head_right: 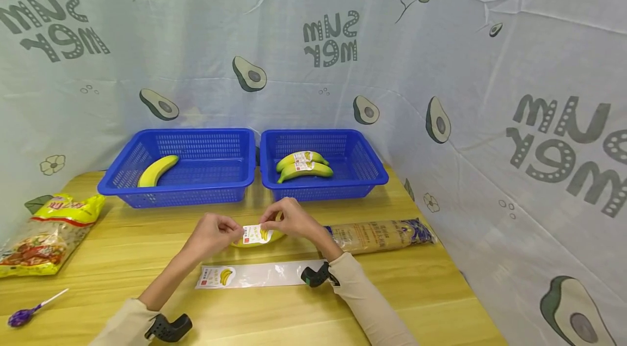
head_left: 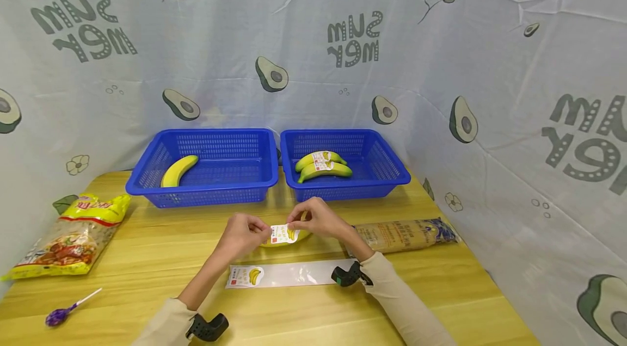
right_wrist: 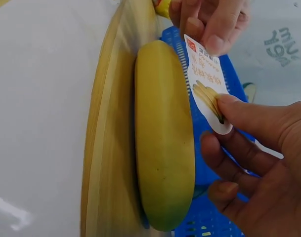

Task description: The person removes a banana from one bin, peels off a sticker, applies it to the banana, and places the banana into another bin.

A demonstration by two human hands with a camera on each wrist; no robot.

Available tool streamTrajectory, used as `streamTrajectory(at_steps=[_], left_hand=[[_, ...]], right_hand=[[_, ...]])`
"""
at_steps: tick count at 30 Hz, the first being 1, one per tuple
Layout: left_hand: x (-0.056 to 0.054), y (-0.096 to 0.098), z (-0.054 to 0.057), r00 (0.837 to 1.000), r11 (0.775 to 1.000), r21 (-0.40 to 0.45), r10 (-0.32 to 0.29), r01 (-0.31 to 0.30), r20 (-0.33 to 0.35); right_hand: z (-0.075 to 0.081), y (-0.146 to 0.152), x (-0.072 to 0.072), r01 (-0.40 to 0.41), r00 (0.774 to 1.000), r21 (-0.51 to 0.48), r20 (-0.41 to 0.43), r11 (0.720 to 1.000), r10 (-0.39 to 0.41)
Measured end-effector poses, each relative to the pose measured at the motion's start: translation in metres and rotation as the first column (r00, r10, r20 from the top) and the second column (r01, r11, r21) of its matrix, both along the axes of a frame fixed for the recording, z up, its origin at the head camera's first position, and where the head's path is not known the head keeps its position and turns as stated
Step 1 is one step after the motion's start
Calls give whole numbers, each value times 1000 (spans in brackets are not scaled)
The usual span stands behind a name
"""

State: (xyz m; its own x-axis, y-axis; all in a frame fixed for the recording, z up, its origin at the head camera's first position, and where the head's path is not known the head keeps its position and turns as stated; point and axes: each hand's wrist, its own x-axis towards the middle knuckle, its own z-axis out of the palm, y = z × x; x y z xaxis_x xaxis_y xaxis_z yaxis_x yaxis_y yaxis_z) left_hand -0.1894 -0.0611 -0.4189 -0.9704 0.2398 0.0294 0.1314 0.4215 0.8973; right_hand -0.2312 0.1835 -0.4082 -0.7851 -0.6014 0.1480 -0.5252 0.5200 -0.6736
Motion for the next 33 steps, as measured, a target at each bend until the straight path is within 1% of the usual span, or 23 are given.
streamTrajectory(at_steps=[2, 10, 14, 20, 24, 27, 29, 33], left_hand=[[0, 2, -1, 1000, 1000, -20, 15, -16, -25], [-4, 6, -9, 995, 992, -105, 69, -76, -72], [-6, 6, -12, 991, 985, -146, 78, -93, -106], [-8, 7, -14, 987, 979, -175, 84, -107, -134], [-6, 8, -14, 985, 977, -178, 87, -113, -147], [-4, 9, -15, 982, 981, -158, 86, -113, -170], [-4, 10, -16, 980, 985, -136, 77, -103, -183], [-2, 13, -17, 984, 992, -112, 44, -64, -172]], right_hand=[[-2, 0, -1, 14, 1000, 8, -17, 1000, -13], [-8, -2, -4, 47, 998, 7, -32, 999, -46], [-14, -3, -7, 67, 997, 5, -44, 998, -67], [-18, -4, -7, 75, 996, -12, -49, 997, -75], [-18, -3, -6, 61, 995, -26, -80, 998, -63], [-18, -3, -4, 33, 993, -37, -108, 999, -36], [-18, -2, -3, 7, 992, -31, -125, 1000, -11], [-20, -2, -2, -55, 987, 5, -149, 998, 55]])
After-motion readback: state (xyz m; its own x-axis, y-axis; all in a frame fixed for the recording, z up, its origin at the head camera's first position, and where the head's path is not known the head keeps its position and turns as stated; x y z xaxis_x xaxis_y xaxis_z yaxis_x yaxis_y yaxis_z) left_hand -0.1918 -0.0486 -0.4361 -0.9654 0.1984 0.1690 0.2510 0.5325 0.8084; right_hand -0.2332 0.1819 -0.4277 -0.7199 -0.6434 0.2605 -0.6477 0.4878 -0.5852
